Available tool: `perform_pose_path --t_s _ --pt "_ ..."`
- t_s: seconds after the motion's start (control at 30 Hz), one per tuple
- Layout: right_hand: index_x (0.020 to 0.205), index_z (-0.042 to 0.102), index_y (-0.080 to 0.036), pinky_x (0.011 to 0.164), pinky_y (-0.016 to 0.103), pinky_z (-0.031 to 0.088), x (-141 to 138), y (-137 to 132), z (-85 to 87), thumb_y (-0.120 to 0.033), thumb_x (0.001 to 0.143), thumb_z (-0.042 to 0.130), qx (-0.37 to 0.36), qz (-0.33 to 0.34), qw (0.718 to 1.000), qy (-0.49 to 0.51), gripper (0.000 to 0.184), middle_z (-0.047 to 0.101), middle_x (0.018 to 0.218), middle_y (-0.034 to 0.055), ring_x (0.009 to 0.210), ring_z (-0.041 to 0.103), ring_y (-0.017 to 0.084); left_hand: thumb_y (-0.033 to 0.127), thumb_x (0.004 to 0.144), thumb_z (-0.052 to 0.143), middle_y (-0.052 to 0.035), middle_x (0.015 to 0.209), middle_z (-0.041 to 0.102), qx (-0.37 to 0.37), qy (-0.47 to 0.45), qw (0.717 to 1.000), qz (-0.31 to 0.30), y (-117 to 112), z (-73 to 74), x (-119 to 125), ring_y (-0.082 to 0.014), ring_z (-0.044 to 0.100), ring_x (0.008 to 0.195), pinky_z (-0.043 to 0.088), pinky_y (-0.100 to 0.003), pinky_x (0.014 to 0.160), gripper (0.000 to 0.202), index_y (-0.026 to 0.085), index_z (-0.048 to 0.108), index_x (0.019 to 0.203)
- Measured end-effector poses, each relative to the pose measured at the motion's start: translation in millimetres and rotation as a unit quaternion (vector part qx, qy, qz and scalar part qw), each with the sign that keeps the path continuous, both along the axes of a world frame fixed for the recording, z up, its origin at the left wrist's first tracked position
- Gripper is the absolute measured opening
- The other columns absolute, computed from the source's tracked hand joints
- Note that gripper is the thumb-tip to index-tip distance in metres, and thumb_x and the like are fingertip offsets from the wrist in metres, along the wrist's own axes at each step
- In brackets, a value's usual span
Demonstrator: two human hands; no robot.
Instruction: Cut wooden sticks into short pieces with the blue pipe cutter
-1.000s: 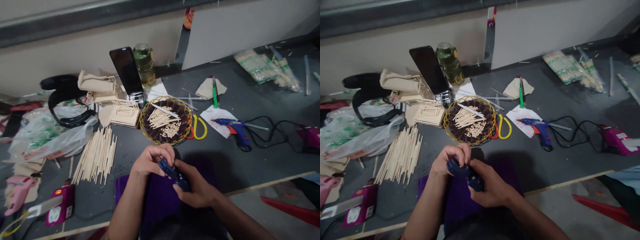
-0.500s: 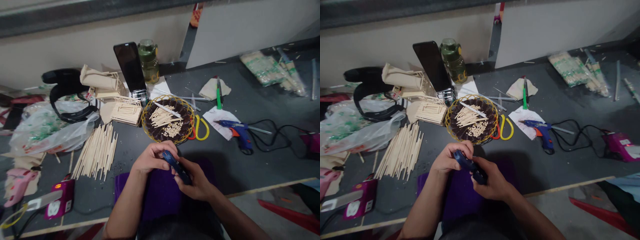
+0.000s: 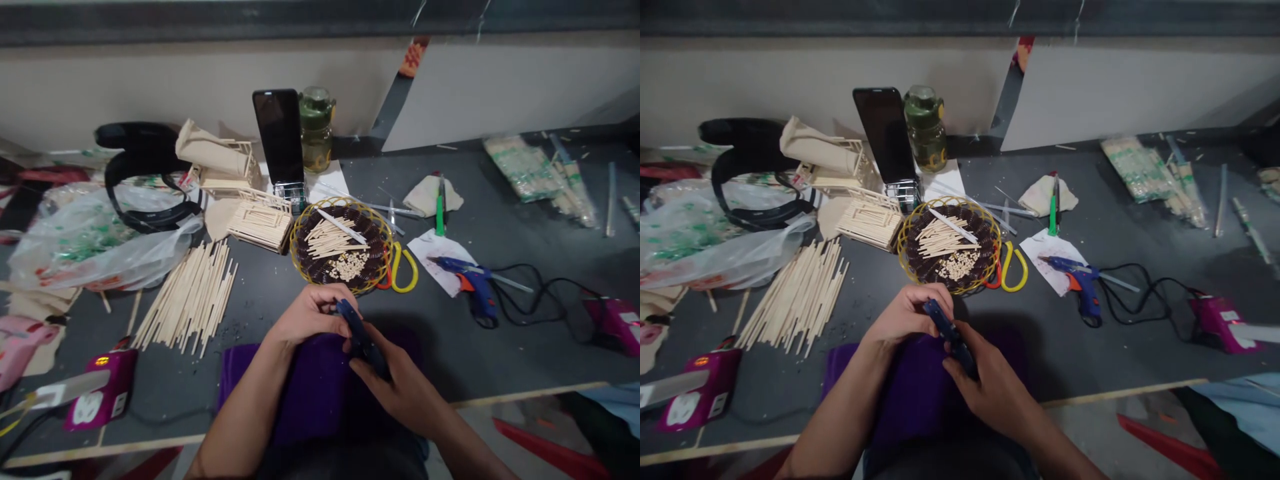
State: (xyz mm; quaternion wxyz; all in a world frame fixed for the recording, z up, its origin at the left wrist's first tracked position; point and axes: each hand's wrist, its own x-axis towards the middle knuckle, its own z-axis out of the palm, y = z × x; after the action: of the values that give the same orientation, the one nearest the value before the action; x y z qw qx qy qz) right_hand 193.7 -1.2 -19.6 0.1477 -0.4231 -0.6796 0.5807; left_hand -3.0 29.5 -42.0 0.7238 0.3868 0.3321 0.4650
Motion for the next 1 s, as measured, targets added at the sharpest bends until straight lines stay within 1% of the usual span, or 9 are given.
perform_pose_path --t_s 0.07,0.13,0.23,0.37,0.5,0.63,0.77,0.9,1.0 --pt "0.106 0.056 -0.019 0.075 0.023 0.049 -2 -4 -6.9 -0.027 0.090 0.056 -0.005 -0.017 1.000 -0.004 0.018 0.066 0.087 0.0012 0.078 0.062 0.014 0.031 0.055 0.090 -0.0040 0.075 0.063 0.000 -0.003 1.000 -0.003 1 0.0 0 -0.0105 0.058 0.064 0.049 -0.021 0.060 0.028 0.013 0.076 0.070" --pt "0.100 0.058 -0.019 0.068 0.022 0.049 -5 -7 -17.5 -0.029 0.089 0.058 -0.004 -0.035 0.999 0.000 0.015 0.064 0.081 0.0000 0.071 0.059 0.013 0.032 0.054 0.090 -0.0038 0.075 0.063 -0.005 -0.015 1.000 -0.015 2 -0.6 -1 -0.0106 0.058 0.063 0.050 -0.021 0.060 0.029 0.013 0.076 0.071" --pt "0.093 0.060 -0.018 0.063 0.022 0.047 -7 -8 -30.1 -0.028 0.087 0.060 0.010 -0.046 0.999 0.010 0.012 0.063 0.077 0.0000 0.068 0.058 0.013 0.033 0.053 0.090 -0.0038 0.075 0.063 -0.022 -0.034 0.998 -0.038 1 -2.2 -3 -0.0116 0.060 0.061 0.051 -0.021 0.056 0.031 0.012 0.075 0.071" --pt "0.083 0.059 -0.019 0.060 0.022 0.046 -9 -5 -34.7 -0.027 0.085 0.061 0.028 -0.048 0.998 0.026 0.008 0.062 0.073 0.0001 0.064 0.057 0.014 0.033 0.054 0.090 -0.0040 0.079 0.062 -0.040 -0.039 0.997 -0.052 -1 -4.4 -4 -0.0127 0.062 0.061 0.053 -0.023 0.056 0.032 0.012 0.074 0.073" --pt "0.080 0.060 -0.019 0.053 0.023 0.043 -9 -1 -37.0 -0.027 0.083 0.061 0.041 -0.055 0.997 0.034 0.008 0.056 0.065 -0.0014 0.056 0.050 0.012 0.035 0.056 0.089 -0.0050 0.079 0.063 -0.018 -0.015 0.999 -0.041 1 -4.4 -3 -0.0135 0.062 0.063 0.053 -0.024 0.058 0.033 0.012 0.073 0.074" --pt "0.076 0.061 -0.019 0.046 0.023 0.038 -6 -4 -45.6 -0.031 0.083 0.062 0.038 -0.061 0.997 0.031 0.014 0.048 0.058 -0.0029 0.048 0.039 0.010 0.038 0.060 0.087 -0.0061 0.078 0.064 0.021 -0.004 0.999 -0.030 1 -3.0 -1 -0.0137 0.060 0.067 0.049 -0.023 0.062 0.032 0.012 0.074 0.074" --pt "0.071 0.060 -0.020 0.042 0.024 0.037 -5 -8 -57.6 -0.040 0.081 0.065 0.024 -0.089 0.995 0.034 0.024 0.043 0.053 -0.0033 0.045 0.034 0.010 0.036 0.061 0.087 -0.0059 0.078 0.064 0.029 -0.026 0.999 -0.018 0 -6.8 3 -0.0132 0.059 0.069 0.048 -0.023 0.065 0.030 0.012 0.075 0.073" --pt "0.062 0.055 -0.020 0.043 0.026 0.039 -8 -8 -68.2 -0.042 0.078 0.067 0.018 -0.117 0.992 0.036 0.030 0.043 0.050 -0.0028 0.045 0.037 0.011 0.034 0.061 0.087 -0.0055 0.080 0.063 0.004 -0.041 0.999 -0.007 0 -12.0 6 -0.0124 0.058 0.068 0.048 -0.023 0.065 0.028 0.012 0.074 0.072" --pt "0.059 0.050 -0.020 0.040 0.024 0.035 -7 -6 -72.4 -0.044 0.079 0.066 -0.022 -0.122 0.992 0.033 0.035 0.043 0.049 -0.0031 0.043 0.037 0.010 0.035 0.059 0.087 -0.0033 0.077 0.061 -0.036 -0.068 0.997 0.006 0 -10.6 10 -0.0110 0.056 0.064 0.046 -0.022 0.061 0.031 0.012 0.071 0.070"
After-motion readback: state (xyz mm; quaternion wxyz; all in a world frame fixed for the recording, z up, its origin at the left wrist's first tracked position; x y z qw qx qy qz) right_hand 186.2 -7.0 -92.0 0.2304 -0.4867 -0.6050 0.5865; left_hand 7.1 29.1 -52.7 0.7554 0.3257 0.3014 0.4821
